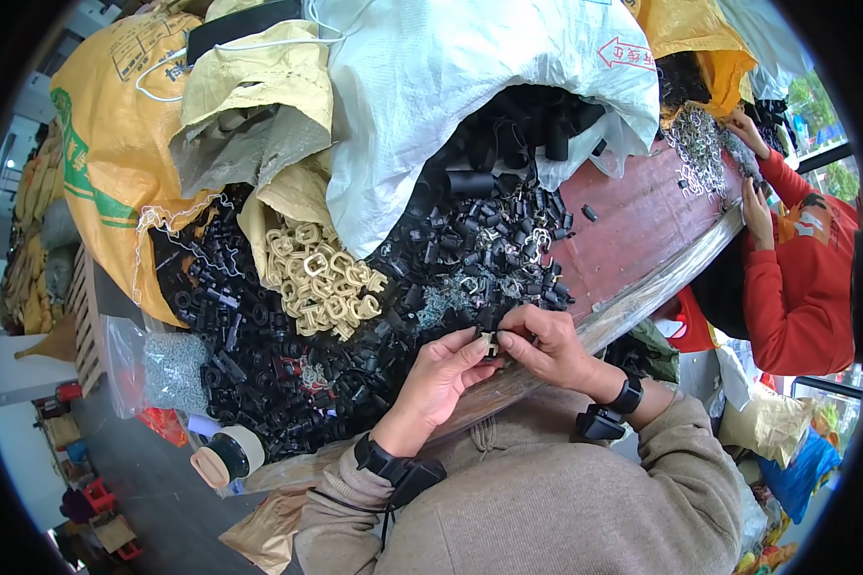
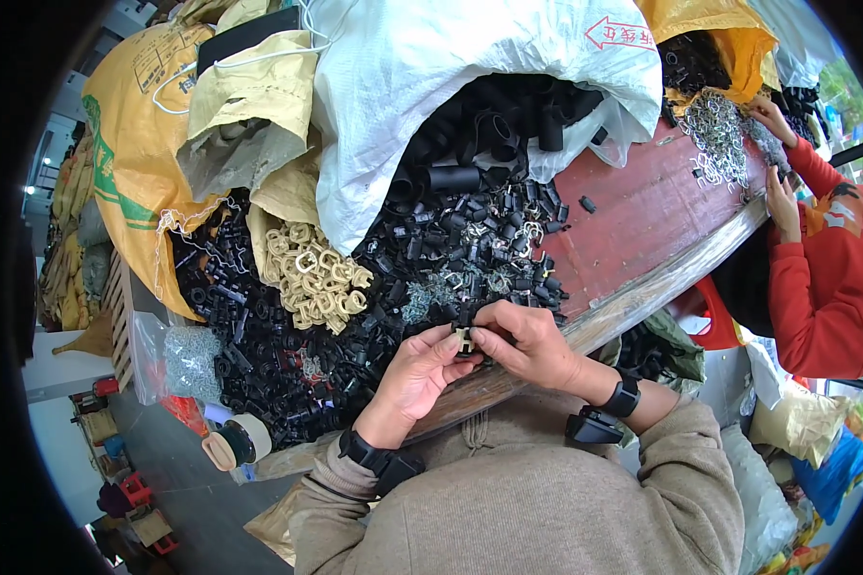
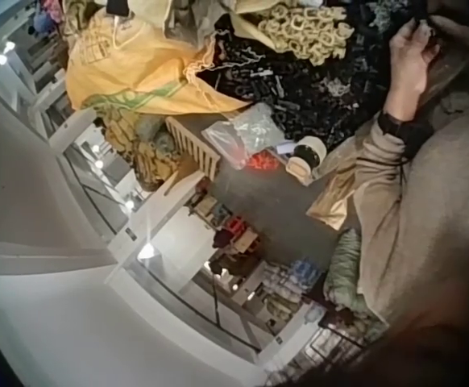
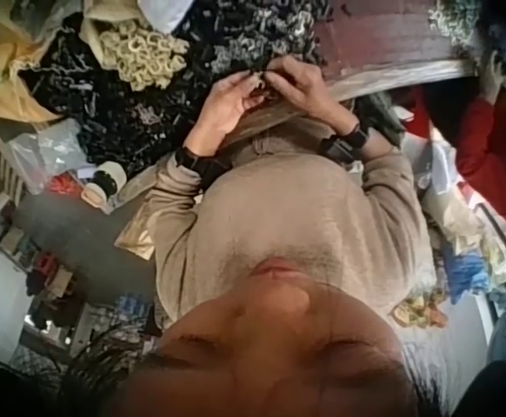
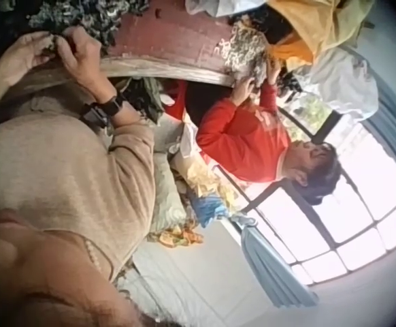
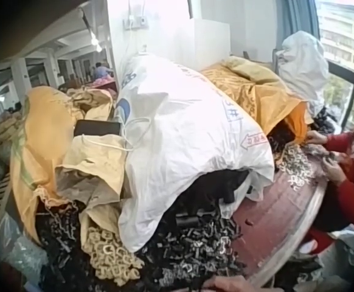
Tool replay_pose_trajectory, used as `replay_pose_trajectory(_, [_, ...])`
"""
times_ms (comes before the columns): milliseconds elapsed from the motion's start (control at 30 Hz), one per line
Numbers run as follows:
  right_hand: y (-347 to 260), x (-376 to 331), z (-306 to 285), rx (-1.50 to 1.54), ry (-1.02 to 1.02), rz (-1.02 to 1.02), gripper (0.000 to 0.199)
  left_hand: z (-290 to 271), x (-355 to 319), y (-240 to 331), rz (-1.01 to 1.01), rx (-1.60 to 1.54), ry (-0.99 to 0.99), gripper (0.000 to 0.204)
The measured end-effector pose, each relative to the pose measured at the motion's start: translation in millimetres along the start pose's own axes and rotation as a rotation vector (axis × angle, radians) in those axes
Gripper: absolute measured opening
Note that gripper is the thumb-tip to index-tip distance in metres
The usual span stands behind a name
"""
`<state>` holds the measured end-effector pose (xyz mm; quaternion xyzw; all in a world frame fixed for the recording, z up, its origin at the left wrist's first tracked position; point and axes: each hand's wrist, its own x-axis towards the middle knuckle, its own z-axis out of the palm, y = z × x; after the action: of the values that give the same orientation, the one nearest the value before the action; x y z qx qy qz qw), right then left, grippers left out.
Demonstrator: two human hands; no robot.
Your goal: The person assembles components by hand, picking up a black plastic housing and inserting a beige clip into it. They then slide a black sleeve over the housing and press the pieces together before setting the completed assembly aside.
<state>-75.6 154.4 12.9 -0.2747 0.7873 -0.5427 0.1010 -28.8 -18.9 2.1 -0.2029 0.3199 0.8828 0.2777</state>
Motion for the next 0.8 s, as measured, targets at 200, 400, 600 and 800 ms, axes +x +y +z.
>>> replay_pose_trajectory(200, [-13.2, -0.8, 4.7, 0.019, 0.038, 0.081, 0.014, 2.9, 0.3, 0.1, 0.005, 0.022, 0.031, 0.020])
replay_pose_trajectory(400, [-10.6, -3.2, 9.5, -0.011, 0.063, -0.006, 0.016, 0.1, -1.9, -2.2, -0.011, 0.011, -0.010, 0.021])
replay_pose_trajectory(600, [-5.0, -1.0, 4.5, -0.239, 0.064, -0.290, 0.020, -1.1, -3.0, -5.1, -0.009, 0.084, -0.100, 0.022])
replay_pose_trajectory(800, [-7.0, 14.9, -1.7, -0.181, 0.003, -0.356, 0.019, -4.9, -10.4, 5.3, 0.006, 0.095, -0.156, 0.025])
